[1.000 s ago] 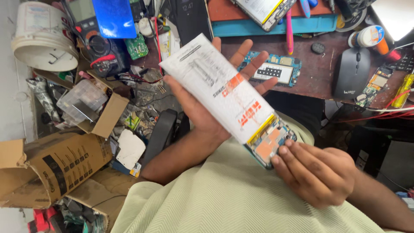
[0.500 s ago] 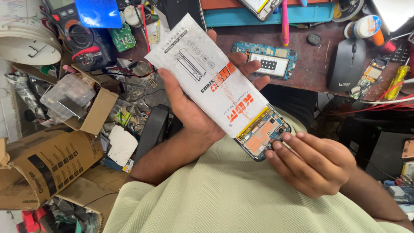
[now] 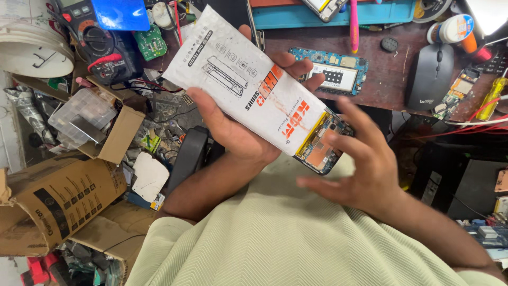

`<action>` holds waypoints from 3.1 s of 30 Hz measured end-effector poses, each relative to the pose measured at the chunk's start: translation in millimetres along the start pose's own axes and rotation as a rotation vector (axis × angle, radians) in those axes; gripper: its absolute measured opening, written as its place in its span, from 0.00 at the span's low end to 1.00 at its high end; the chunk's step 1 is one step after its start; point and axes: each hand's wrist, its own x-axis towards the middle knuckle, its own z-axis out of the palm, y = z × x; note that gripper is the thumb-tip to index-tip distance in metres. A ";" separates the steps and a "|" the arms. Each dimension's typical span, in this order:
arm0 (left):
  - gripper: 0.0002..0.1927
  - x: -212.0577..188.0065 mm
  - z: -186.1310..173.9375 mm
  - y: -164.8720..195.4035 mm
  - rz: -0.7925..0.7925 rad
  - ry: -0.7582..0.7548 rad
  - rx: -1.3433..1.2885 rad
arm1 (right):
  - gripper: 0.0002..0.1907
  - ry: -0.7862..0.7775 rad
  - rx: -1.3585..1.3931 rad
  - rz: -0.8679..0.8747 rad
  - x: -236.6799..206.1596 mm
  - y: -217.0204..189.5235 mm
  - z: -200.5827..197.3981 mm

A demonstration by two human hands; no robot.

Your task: The person sits at a cluttered repair workbench and disassembles a smartphone, prying off the back cover and lifting out the battery. They hold the phone up, connect a cable to it, press its power area, and handle the exposed internal board and battery while working on the device.

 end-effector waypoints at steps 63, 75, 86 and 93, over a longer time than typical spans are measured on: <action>0.43 54.3 -30.7 109.9 -0.095 0.104 -0.101 | 0.37 0.236 -0.155 -0.025 -65.1 41.2 -20.7; 0.44 21.2 -33.5 61.5 -0.296 0.046 0.380 | 0.36 0.331 -0.173 0.047 -76.7 55.2 -17.7; 0.37 -30.1 -47.5 7.5 -0.944 0.126 0.452 | 0.34 0.434 -0.093 0.165 -102.3 77.5 -10.1; 0.27 -19.3 -47.2 2.8 -0.757 0.139 0.984 | 0.35 0.493 -0.053 0.195 -111.5 78.9 -16.7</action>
